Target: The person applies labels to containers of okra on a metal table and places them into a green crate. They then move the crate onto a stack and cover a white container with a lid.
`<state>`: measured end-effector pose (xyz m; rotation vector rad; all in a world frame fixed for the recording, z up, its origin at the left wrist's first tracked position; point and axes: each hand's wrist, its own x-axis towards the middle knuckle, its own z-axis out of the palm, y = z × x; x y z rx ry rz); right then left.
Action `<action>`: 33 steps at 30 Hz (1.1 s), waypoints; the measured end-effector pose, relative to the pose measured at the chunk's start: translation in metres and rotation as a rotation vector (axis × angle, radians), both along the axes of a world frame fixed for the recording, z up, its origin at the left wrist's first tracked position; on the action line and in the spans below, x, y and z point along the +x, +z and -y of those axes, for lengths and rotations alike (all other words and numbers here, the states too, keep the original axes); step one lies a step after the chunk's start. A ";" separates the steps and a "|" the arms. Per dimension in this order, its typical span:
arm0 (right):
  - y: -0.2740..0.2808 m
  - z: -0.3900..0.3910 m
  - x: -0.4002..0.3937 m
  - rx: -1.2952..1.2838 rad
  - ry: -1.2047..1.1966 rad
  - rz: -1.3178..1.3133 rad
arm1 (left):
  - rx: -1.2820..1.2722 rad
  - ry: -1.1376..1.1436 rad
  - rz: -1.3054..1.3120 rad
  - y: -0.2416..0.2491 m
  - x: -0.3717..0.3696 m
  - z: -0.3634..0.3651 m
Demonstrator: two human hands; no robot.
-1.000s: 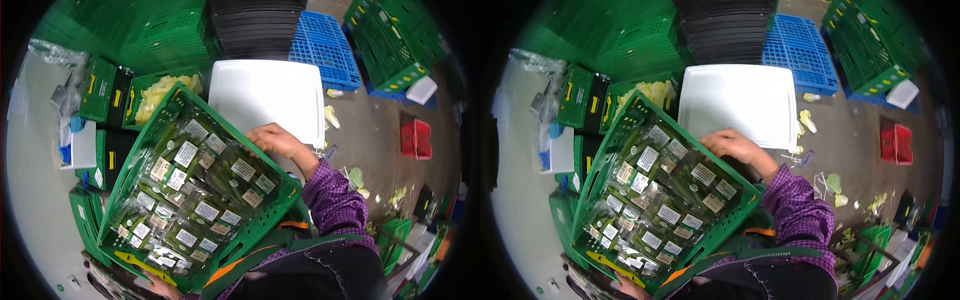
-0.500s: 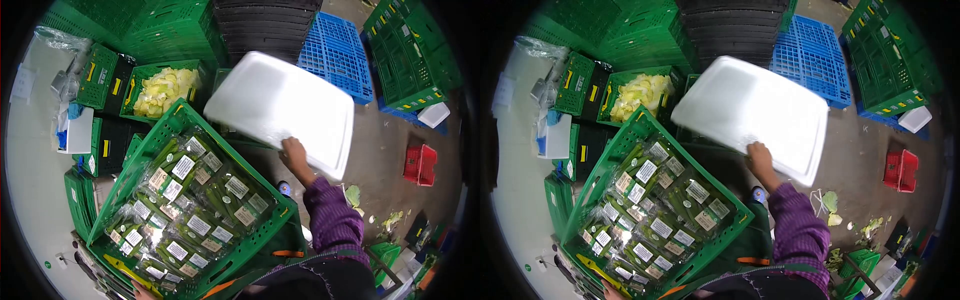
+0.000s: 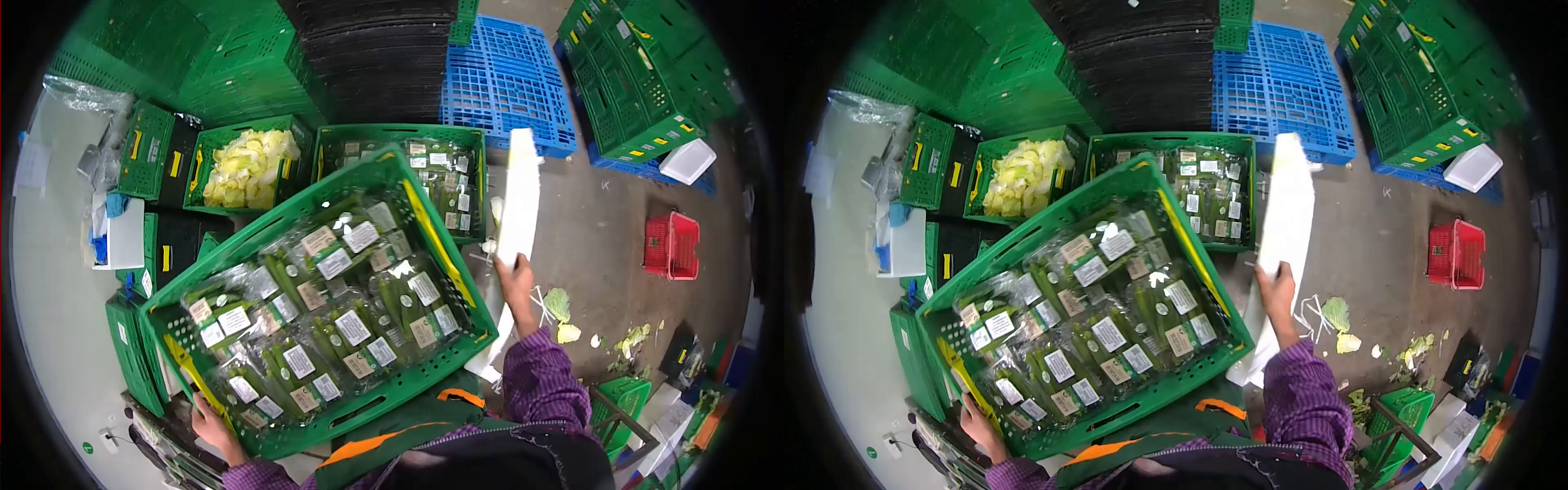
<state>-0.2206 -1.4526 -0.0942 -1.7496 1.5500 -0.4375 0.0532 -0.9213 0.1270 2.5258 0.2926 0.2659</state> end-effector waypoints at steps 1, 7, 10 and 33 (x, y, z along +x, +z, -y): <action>0.000 0.001 0.009 0.027 0.012 0.021 | 0.089 -0.016 -0.017 0.006 0.009 0.025; -0.014 0.015 -0.042 0.067 0.071 0.082 | 0.212 -0.221 -0.047 -0.008 0.042 0.147; -0.027 0.036 -0.088 0.097 -0.032 0.191 | 0.086 -0.343 -0.167 -0.041 0.061 0.207; -0.129 0.245 0.033 -0.040 0.081 0.036 | -0.397 -0.584 -0.529 -0.291 0.284 0.425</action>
